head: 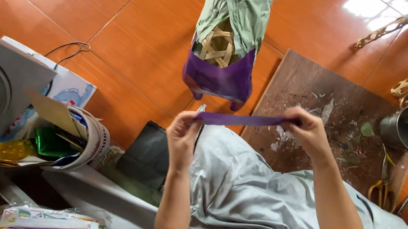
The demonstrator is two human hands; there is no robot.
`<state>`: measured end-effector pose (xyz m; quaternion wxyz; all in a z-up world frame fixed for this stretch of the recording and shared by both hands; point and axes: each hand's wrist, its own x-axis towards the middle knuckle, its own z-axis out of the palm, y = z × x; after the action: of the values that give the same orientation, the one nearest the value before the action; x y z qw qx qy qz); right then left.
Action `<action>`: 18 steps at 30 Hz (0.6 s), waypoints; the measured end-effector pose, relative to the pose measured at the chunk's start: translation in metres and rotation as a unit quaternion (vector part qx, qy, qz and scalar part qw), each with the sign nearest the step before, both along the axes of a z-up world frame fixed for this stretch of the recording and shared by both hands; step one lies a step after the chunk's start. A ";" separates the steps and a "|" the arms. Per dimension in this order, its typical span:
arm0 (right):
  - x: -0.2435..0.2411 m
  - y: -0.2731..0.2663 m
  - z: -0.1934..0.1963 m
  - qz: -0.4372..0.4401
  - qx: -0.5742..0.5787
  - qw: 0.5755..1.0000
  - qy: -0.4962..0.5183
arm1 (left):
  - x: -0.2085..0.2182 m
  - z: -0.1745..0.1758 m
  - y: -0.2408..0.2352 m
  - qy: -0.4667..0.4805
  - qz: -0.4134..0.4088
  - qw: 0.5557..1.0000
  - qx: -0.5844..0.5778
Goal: Apply glue to paper strips and attach them to a bamboo frame for craft production.
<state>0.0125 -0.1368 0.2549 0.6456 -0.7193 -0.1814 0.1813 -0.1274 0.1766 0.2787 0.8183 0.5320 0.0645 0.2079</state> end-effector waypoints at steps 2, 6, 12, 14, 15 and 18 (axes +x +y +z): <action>0.016 0.005 -0.004 -0.011 0.046 0.999 0.022 | 0.003 -0.006 0.013 0.009 0.056 0.995 -0.086; 0.026 0.056 0.049 0.018 0.130 0.989 -0.071 | 0.023 0.008 0.038 -0.016 0.119 0.990 -0.073; 0.040 0.096 0.074 0.052 0.166 0.979 -0.107 | 0.070 0.034 0.082 -0.064 0.179 0.982 -0.005; 0.043 0.096 0.066 0.047 0.159 0.979 -0.117 | 0.091 0.019 0.097 -0.088 0.243 0.965 0.036; 0.043 0.098 0.064 0.048 0.155 0.980 -0.112 | 0.101 0.025 0.100 -0.083 0.245 0.965 0.033; 0.044 0.111 0.066 -0.001 0.150 0.982 -0.113 | 0.133 0.032 0.113 -0.079 0.267 0.960 0.037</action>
<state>0.0566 -0.0253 0.3212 0.7216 -0.6306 -0.2774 0.0686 0.0058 0.2899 0.3109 0.7150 0.5073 0.1312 0.4628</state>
